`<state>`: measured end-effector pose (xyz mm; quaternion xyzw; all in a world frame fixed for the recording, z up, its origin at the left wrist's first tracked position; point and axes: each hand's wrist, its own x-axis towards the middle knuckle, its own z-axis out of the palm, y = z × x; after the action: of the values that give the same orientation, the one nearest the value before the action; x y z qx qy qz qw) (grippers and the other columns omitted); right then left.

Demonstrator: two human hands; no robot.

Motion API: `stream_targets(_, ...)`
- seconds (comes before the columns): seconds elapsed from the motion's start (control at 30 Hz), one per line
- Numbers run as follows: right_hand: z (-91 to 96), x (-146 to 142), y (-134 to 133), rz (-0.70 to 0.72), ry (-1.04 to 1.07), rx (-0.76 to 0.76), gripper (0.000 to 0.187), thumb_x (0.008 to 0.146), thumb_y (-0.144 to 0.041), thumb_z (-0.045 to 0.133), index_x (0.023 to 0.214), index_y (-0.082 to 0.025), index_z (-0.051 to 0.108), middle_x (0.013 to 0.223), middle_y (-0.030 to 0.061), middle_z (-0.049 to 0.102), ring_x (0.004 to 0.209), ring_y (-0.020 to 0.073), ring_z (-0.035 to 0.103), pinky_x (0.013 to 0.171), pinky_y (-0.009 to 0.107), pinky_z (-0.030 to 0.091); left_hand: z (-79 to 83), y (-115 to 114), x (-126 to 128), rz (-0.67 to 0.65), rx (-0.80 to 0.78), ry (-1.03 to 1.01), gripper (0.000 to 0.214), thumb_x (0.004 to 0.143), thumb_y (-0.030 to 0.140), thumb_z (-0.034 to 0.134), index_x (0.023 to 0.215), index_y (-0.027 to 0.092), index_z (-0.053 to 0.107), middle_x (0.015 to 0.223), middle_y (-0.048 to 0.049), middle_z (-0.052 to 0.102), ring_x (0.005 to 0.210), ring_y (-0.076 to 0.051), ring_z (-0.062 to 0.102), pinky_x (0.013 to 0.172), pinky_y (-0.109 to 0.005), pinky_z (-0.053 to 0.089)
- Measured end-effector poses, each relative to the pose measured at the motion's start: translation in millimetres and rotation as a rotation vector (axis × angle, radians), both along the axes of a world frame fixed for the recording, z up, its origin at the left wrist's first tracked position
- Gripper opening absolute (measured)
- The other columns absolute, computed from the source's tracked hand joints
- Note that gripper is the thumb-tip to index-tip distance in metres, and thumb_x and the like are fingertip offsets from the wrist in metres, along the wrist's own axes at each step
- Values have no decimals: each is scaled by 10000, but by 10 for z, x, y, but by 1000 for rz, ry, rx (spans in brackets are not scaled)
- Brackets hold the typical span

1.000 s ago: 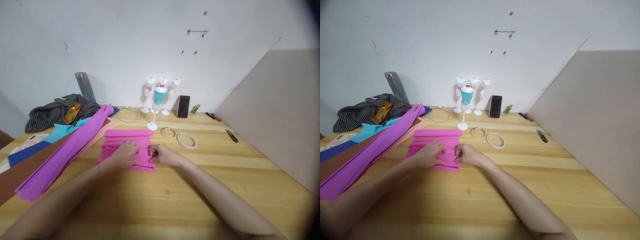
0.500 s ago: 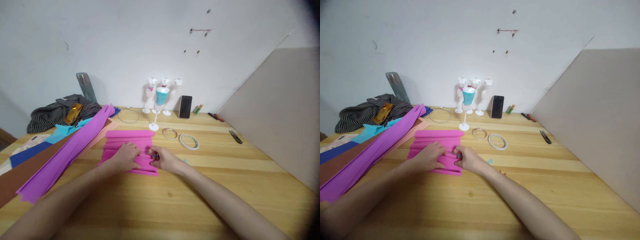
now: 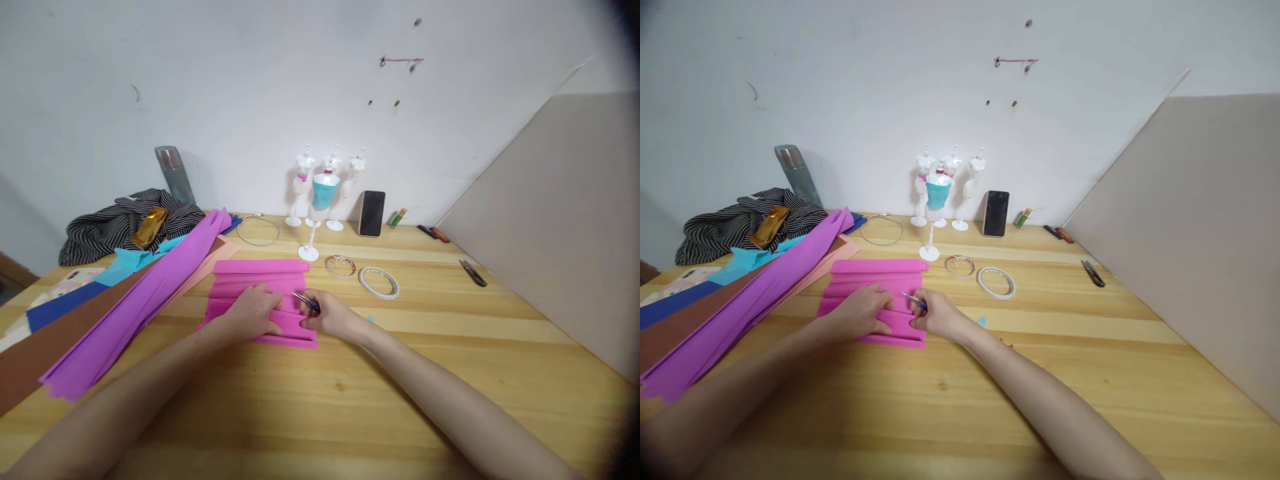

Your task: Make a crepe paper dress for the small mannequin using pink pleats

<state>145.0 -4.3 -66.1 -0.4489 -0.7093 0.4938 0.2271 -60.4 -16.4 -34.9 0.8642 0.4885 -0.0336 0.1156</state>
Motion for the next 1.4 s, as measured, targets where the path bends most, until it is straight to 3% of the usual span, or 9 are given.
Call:
stream_targets(0.13, -3, 21, 25, 7, 104, -130, 323, 565, -197, 718, 858, -157, 588, 619, -72, 492, 554, 82, 445, 555, 225, 368, -59, 29, -18, -25, 19, 21, 348, 722, 467, 731, 844, 162, 615, 882, -92, 631, 906, -276, 564, 732, -327, 394)
stream_targets(0.3, -18, 11, 27, -29, 143, -184, 399, 520, -252, 796, 862, -137, 626, 660, -48, 545, 605, 95, 504, 612, 248, 418, -184, 78, -38, -34, 50, 13, 379, 704, 508, 736, 767, 176, 564, 848, -75, 620, 886, -265, 549, 721, -321, 378)
stream_targets(0.43, -25, 0, 19, -14, 152, -205, 472, 489, -273, 827, 895, -144, 623, 697, -28, 580, 641, 114, 534, 644, 264, 439, -187, 75, -31, -32, 42, -14, 379, 698, 497, 746, 749, 188, 532, 812, -54, 618, 867, -259, 541, 709, -314, 357)
stream_targets(0.63, 46, 9, -6, 64, 117, -182, 289, 545, -281, 764, 751, -150, 608, 582, -64, 478, 543, 82, 414, 546, 235, 346, -142, 55, -26, 18, 22, -57, 374, 695, 483, 751, 826, 177, 580, 850, -57, 620, 809, -238, 558, 693, -301, 361)
stream_targets(0.8, 44, 20, 24, 95, 107, -69, 166, 626, -270, 669, 598, -162, 544, 566, -48, 470, 558, 90, 399, 569, 245, 322, -126, 40, -43, -6, 7, -78, 393, 706, 411, 756, 988, 183, 604, 984, -79, 625, 953, -259, 560, 768, -308, 391)
stream_targets(1.03, 27, 47, 48, 98, 139, -55, 248, 704, -356, 640, 617, -161, 516, 591, -50, 425, 577, 90, 354, 590, 254, 296, -42, 15, -59, -45, -23, -48, 332, 776, 486, 660, 805, 161, 594, 876, -85, 600, 845, -244, 549, 719, -317, 391)
stream_targets(1.2, 38, 34, 30, 158, 149, -133, 297, 630, -390, 732, 714, -149, 580, 639, -47, 456, 583, 91, 376, 589, 254, 293, -142, 45, -91, -54, 27, -121, 179, 871, 294, 517, 742, 173, 536, 825, -61, 597, 804, -211, 538, 730, -317, 382)
stream_targets(1.4, -12, 48, 47, 99, 67, -53, 202, 651, -325, 670, 660, -162, 550, 604, -57, 419, 573, 92, 355, 569, 244, 279, -274, 92, -107, -19, 88, -188, 162, 856, 261, 494, 712, 187, 500, 796, -51, 612, 794, -209, 544, 715, -315, 388)
